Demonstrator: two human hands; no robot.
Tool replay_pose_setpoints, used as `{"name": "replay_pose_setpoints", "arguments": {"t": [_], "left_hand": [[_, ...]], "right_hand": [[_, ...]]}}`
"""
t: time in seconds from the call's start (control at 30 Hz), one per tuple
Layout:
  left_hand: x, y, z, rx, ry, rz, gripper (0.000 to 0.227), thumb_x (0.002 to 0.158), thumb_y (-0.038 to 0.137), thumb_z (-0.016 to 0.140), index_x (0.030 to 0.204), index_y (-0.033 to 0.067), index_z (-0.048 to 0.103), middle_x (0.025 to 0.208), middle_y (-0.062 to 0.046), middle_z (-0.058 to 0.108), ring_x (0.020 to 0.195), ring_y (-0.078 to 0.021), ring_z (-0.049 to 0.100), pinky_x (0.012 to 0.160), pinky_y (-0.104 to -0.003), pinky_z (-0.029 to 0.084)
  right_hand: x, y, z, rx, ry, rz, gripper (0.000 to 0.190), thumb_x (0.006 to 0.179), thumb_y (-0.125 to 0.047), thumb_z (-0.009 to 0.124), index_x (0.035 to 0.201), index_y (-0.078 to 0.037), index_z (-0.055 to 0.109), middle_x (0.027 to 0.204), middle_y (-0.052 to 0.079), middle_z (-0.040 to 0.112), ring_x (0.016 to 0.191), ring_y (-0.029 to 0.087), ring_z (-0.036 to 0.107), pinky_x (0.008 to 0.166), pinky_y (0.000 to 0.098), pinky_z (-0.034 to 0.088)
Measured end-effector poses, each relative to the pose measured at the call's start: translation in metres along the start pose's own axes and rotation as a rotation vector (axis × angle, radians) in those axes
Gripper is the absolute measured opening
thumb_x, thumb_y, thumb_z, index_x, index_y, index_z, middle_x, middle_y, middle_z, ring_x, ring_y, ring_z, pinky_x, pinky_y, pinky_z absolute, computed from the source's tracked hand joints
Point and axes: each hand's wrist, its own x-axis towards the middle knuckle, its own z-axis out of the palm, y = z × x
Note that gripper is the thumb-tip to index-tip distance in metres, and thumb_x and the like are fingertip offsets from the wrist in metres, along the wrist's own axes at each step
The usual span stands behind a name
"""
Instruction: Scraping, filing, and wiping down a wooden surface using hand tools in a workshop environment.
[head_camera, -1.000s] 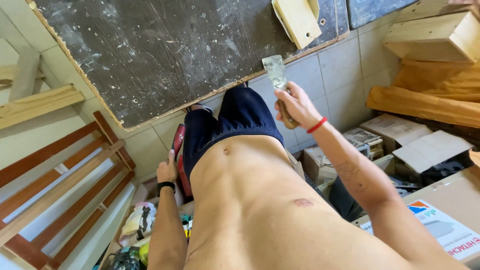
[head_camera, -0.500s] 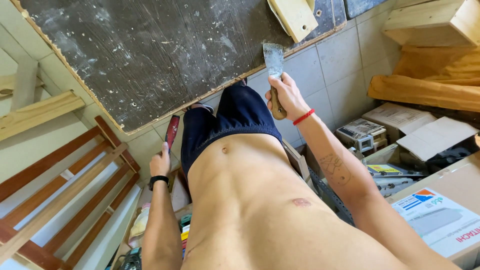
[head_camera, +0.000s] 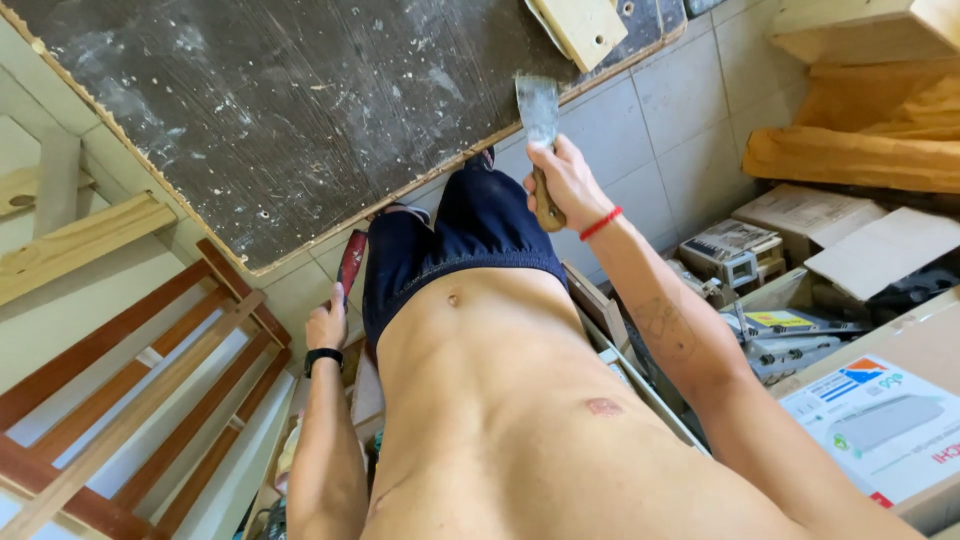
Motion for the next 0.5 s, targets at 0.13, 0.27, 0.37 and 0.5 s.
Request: {"name": "replay_pose_setpoints", "arguments": {"t": [0.13, 0.27, 0.37, 0.5], "left_hand": [[-0.002, -0.001, -0.004, 0.024, -0.005, 0.014, 0.095, 0.091, 0.081, 0.027, 0.125, 0.0002, 0.065, 0.123, -0.029, 0.064, 0.126, -0.0432, 0.052, 0.108, -0.051, 0.039], [0.007, -0.005, -0.003, 0.025, 0.001, -0.009, 0.098, 0.091, 0.082, 0.027, 0.122, -0.0031, 0.066, 0.125, -0.030, 0.062, 0.128, -0.0428, 0.051, 0.109, -0.051, 0.038], [0.008, -0.005, -0.002, 0.020, 0.011, -0.011, 0.097, 0.092, 0.081, 0.029, 0.120, -0.0045, 0.066, 0.126, -0.031, 0.061, 0.128, -0.0428, 0.050, 0.110, -0.050, 0.037], [0.007, -0.008, -0.002, -0.036, 0.043, 0.001, 0.093, 0.092, 0.082, 0.027, 0.110, 0.0032, 0.072, 0.119, -0.027, 0.066, 0.125, -0.0425, 0.052, 0.107, -0.049, 0.039]], "right_hand": [[-0.015, -0.002, 0.006, 0.038, 0.008, -0.001, 0.019, 0.098, -0.025, 0.055, 0.091, -0.010, 0.044, 0.061, 0.012, 0.058, 0.044, 0.022, 0.063, 0.038, 0.0326, 0.053], [-0.010, -0.010, 0.010, 0.033, 0.007, 0.024, 0.018, 0.096, -0.026, 0.054, 0.095, -0.011, 0.045, 0.062, 0.012, 0.056, 0.045, 0.023, 0.062, 0.040, 0.0339, 0.053], [0.002, -0.013, 0.008, 0.036, 0.015, -0.006, 0.019, 0.096, -0.027, 0.053, 0.093, -0.012, 0.044, 0.062, 0.012, 0.056, 0.045, 0.022, 0.061, 0.042, 0.0315, 0.053], [-0.021, -0.009, -0.001, -0.009, 0.003, 0.085, 0.018, 0.097, -0.028, 0.054, 0.095, -0.013, 0.046, 0.061, 0.011, 0.056, 0.044, 0.022, 0.061, 0.040, 0.0338, 0.054]]}}
